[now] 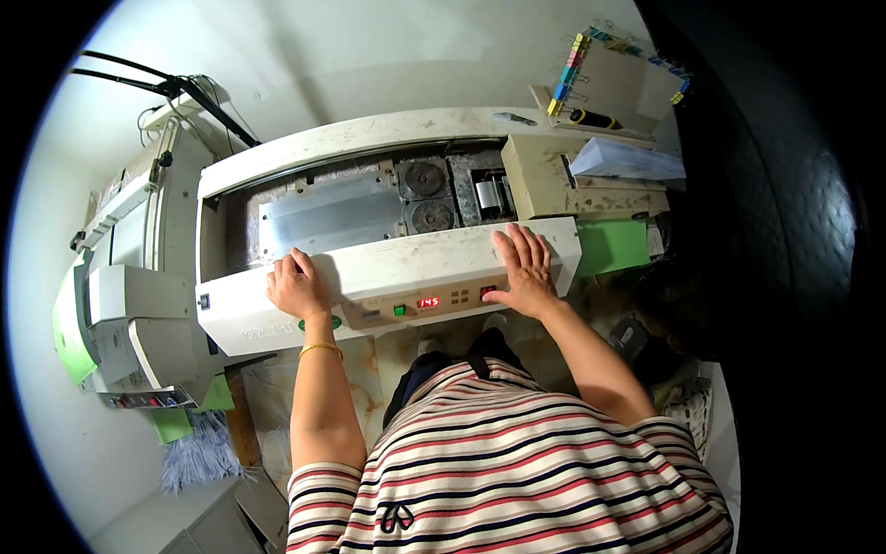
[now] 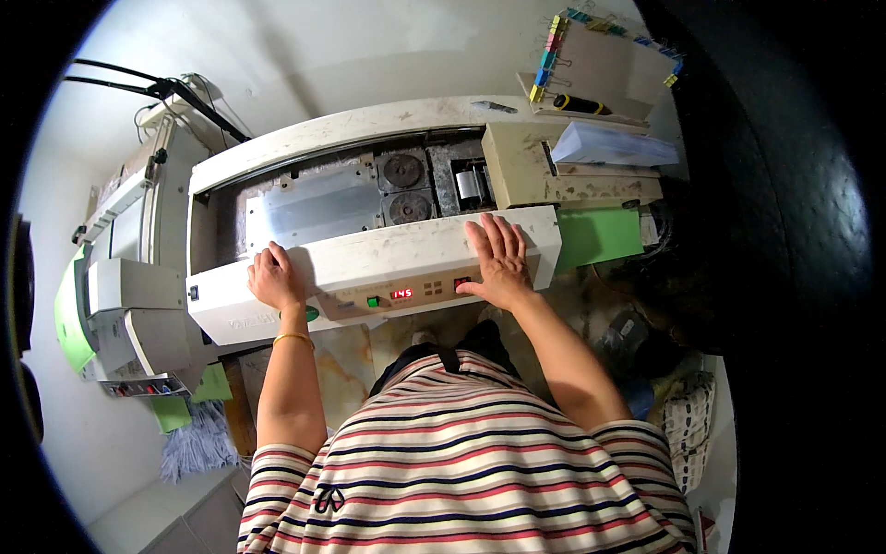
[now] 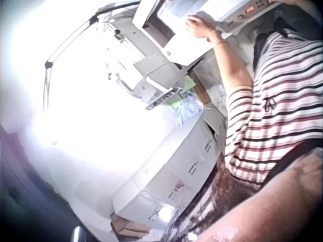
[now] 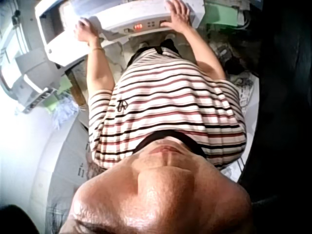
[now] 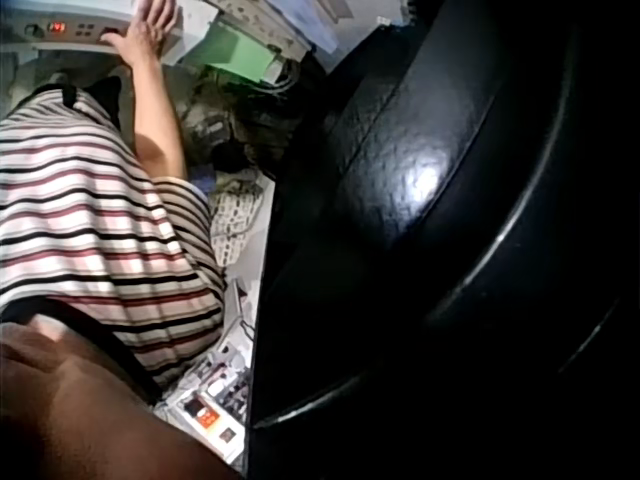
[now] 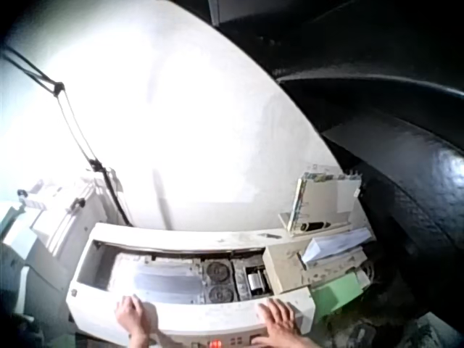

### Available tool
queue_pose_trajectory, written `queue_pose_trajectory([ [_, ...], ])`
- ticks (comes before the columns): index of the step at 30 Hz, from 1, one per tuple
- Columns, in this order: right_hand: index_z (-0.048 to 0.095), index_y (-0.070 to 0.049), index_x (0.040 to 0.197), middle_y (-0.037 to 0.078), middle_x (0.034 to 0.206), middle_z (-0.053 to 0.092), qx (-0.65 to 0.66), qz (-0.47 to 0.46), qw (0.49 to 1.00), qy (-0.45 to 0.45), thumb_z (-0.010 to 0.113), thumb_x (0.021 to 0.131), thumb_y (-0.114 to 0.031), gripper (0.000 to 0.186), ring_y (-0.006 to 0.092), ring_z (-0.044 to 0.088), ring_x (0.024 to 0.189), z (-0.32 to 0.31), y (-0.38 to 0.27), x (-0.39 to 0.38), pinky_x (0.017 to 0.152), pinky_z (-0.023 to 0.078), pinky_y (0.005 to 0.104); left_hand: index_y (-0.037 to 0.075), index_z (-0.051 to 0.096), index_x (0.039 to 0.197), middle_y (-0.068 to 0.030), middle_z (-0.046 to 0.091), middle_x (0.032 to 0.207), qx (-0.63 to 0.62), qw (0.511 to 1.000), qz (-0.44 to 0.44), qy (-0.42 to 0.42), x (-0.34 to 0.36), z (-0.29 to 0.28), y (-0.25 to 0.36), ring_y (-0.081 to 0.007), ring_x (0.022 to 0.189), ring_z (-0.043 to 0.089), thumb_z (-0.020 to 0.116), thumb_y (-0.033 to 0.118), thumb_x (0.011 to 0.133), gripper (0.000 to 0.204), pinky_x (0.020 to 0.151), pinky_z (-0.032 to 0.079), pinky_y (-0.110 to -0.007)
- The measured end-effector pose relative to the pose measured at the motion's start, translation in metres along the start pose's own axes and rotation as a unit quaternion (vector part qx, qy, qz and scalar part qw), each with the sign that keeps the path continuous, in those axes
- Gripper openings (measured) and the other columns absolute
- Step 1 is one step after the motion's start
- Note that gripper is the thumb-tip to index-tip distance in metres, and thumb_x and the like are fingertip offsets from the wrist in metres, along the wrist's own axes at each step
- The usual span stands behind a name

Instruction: The person operates a paper processing machine, inserting white and green paper sheets into the feed slot. They adjust the machine's internal components and retrieve processed paper, stacking it on a nearby surface.

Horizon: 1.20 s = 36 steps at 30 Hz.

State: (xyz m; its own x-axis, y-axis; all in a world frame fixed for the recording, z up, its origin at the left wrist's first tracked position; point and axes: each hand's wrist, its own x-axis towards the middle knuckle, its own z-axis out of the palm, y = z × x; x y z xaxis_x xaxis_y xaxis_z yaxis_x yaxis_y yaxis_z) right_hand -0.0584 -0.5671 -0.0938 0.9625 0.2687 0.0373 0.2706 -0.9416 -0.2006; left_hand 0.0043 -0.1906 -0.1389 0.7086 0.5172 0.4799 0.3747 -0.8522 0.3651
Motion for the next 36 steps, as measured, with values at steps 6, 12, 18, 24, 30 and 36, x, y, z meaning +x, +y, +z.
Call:
queue_pose_trajectory([
  [6,0.019,-0.013,0.151,0.015,0.156,0.016,-0.006,0.002,1.000,0.008,0.086,0.058,-0.050,0.121,0.0335,0.013,0.144,0.006,-0.003,0.002,0.117,0.008,0.0520,0.014,0.065,0.068,0.0001,0.062,0.073,-0.003,0.998,0.032,0.048,0.001,0.003,-0.003,-0.0241,0.072,0.055,0.054,0.031,0.092,0.031,0.070,0.040,-0.038],
  [12,0.017,-0.015,0.152,0.014,0.156,0.013,-0.013,-0.004,1.000,0.020,0.087,0.056,-0.051,0.124,0.0334,0.011,0.145,0.011,-0.002,0.002,0.117,0.007,0.0535,0.014,0.065,0.068,0.0001,0.062,0.073,-0.006,0.999,0.028,0.047,0.002,0.005,-0.005,-0.0240,0.072,0.054,0.054,0.031,0.092,0.031,0.069,0.040,-0.038],
  [18,0.017,-0.015,0.151,0.014,0.156,0.014,-0.013,-0.008,0.999,0.033,0.087,0.055,-0.051,0.125,0.0336,0.012,0.144,0.015,-0.003,0.002,0.117,0.006,0.0536,0.014,0.065,0.068,0.0004,0.063,0.073,-0.008,0.998,0.035,0.046,0.002,0.004,-0.005,-0.0238,0.072,0.055,0.054,0.031,0.092,0.031,0.069,0.040,-0.038],
  [24,0.017,-0.014,0.151,0.014,0.155,0.015,-0.026,-0.014,0.999,0.017,0.087,0.054,-0.052,0.126,0.0333,0.013,0.143,0.013,-0.003,0.002,0.117,0.007,0.0530,0.013,0.067,0.073,0.0001,0.066,0.080,-0.003,1.000,0.001,-0.006,0.003,0.002,-0.003,-0.0248,0.080,0.058,0.051,0.036,0.094,0.035,0.077,0.042,-0.040],
  [30,0.023,-0.018,0.151,0.012,0.153,0.020,-0.030,-0.147,0.988,-0.041,0.079,0.071,-0.045,0.101,0.0299,0.018,0.141,-0.015,0.035,0.011,0.117,0.013,0.0490,0.013,0.063,0.065,-0.0005,0.063,0.072,-0.003,0.998,0.035,0.054,0.004,0.005,-0.006,-0.0243,0.072,0.056,0.054,0.029,0.091,0.032,0.069,0.040,-0.038],
  [36,0.047,-0.022,0.137,0.006,0.140,0.038,-0.016,-0.189,0.980,0.058,0.071,0.082,-0.029,0.060,0.0275,0.035,0.130,-0.004,0.052,0.024,0.109,0.027,0.0460,0.013,0.062,0.064,-0.0005,0.063,0.072,-0.004,0.997,0.035,0.064,0.004,0.007,-0.003,-0.0240,0.071,0.056,0.056,0.029,0.090,0.032,0.068,0.040,-0.038],
])
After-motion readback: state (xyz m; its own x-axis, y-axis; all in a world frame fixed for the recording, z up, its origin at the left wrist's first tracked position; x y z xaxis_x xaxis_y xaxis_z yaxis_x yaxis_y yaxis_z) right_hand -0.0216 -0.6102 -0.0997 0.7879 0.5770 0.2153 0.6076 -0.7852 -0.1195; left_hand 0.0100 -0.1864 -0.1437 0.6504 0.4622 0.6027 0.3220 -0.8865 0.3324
